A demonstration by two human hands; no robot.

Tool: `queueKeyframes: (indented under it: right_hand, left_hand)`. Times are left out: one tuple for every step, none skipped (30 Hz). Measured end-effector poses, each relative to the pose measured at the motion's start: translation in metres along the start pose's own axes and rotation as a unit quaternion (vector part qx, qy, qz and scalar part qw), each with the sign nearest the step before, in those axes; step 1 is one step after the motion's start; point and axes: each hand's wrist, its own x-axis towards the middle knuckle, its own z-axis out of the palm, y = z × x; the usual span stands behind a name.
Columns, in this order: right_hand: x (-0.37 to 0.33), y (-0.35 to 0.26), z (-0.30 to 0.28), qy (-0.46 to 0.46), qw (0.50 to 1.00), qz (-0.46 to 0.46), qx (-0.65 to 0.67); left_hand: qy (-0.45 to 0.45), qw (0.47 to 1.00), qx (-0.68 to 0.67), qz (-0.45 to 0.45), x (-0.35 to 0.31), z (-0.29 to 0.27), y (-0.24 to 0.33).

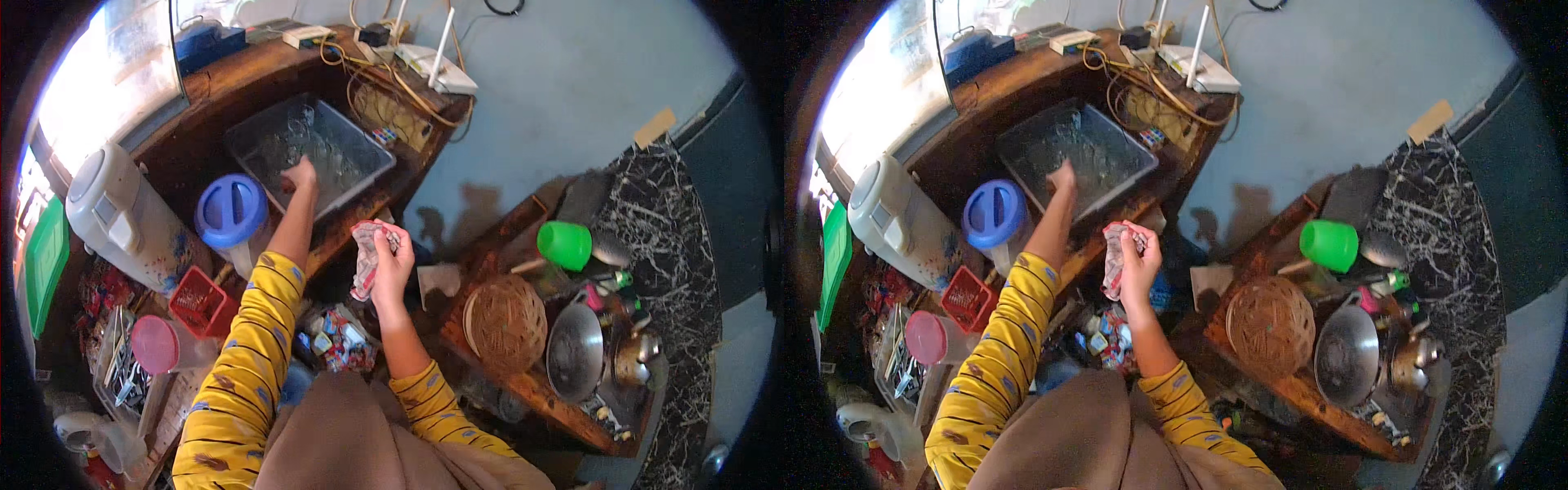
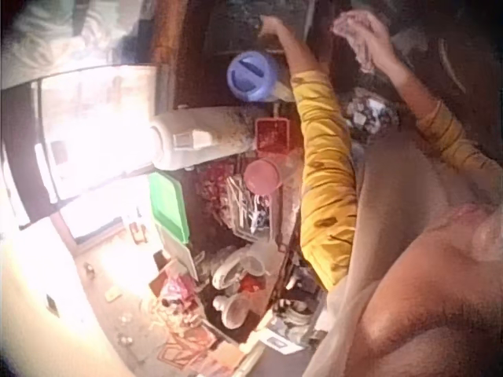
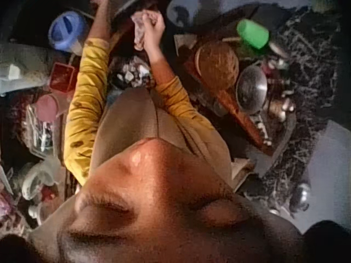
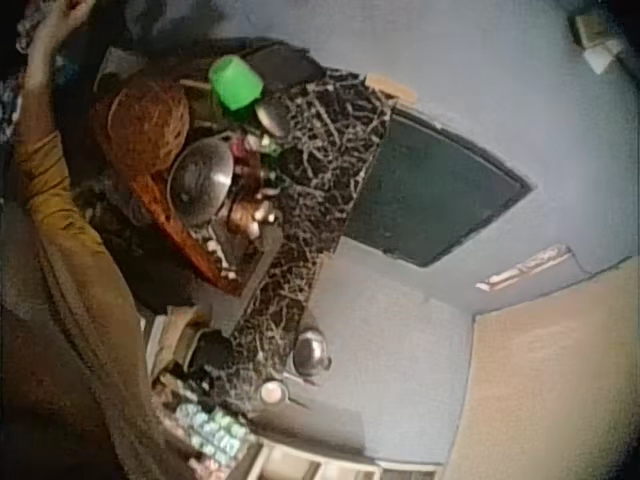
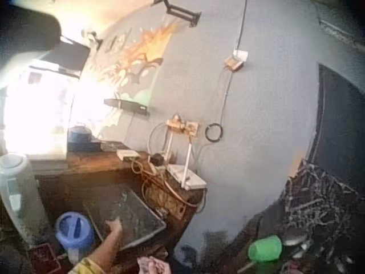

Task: The recorder washes several glass cups and mugs in a basin and then dries them with a cloth.

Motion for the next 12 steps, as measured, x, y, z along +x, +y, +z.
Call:
queueKeyframes:
  right_hand:
    - [-0.013, -0.011, -0.007, -0.024, 0.999, 0.009, -0.026]
    - [-0.025, -0.019, -0.013, -0.069, 0.997, -0.008, -0.033]
    - [-0.033, -0.033, -0.022, -0.101, 0.995, 0.013, -0.006]
    - [-0.041, -0.048, -0.033, -0.13, 0.991, 0.032, 0.021]
    - [-0.049, -0.062, -0.044, -0.116, 0.991, 0.063, -0.034]
    - [-0.055, -0.068, -0.06, -0.108, 0.989, 0.052, -0.086]
    - [-0.063, -0.077, -0.062, -0.162, 0.975, -0.01, -0.15]
    - [-0.073, -0.085, -0.058, -0.219, 0.951, -0.073, -0.207]
    - [-0.087, -0.09, -0.052, -0.201, 0.971, 0.004, -0.129]
    - [-0.096, -0.088, -0.057, -0.253, 0.957, -0.002, -0.143]
    - [-0.102, -0.085, -0.064, -0.285, 0.933, -0.038, -0.215]
    - [-0.106, -0.082, -0.073, -0.318, 0.902, -0.079, -0.28]
  left_hand:
    - [-0.061, 0.994, -0.082, 0.048, -0.011, -0.013, 0.005]
    - [-0.119, 0.975, -0.163, 0.096, -0.021, -0.025, 0.007]
    - [-0.117, 0.977, -0.155, 0.093, -0.038, -0.041, 0.001]
    - [-0.312, 0.911, -0.24, 0.126, -0.063, -0.059, -0.012]
    - [-0.49, 0.798, -0.317, 0.152, -0.094, -0.082, -0.021]
    - [-0.631, 0.69, -0.335, 0.114, -0.147, -0.118, -0.026]
    - [-0.681, 0.669, -0.288, 0.076, -0.163, -0.15, -0.049]
    - [-0.723, 0.646, -0.241, 0.036, -0.171, -0.179, -0.069]
    - [-0.725, 0.655, -0.204, 0.058, -0.179, -0.206, -0.088]
    - [-0.725, 0.664, -0.169, 0.076, -0.184, -0.228, -0.104]
    - [-0.718, 0.669, -0.128, 0.141, -0.179, -0.241, -0.121]
    - [-0.698, 0.689, -0.134, 0.139, -0.181, -0.257, -0.131]
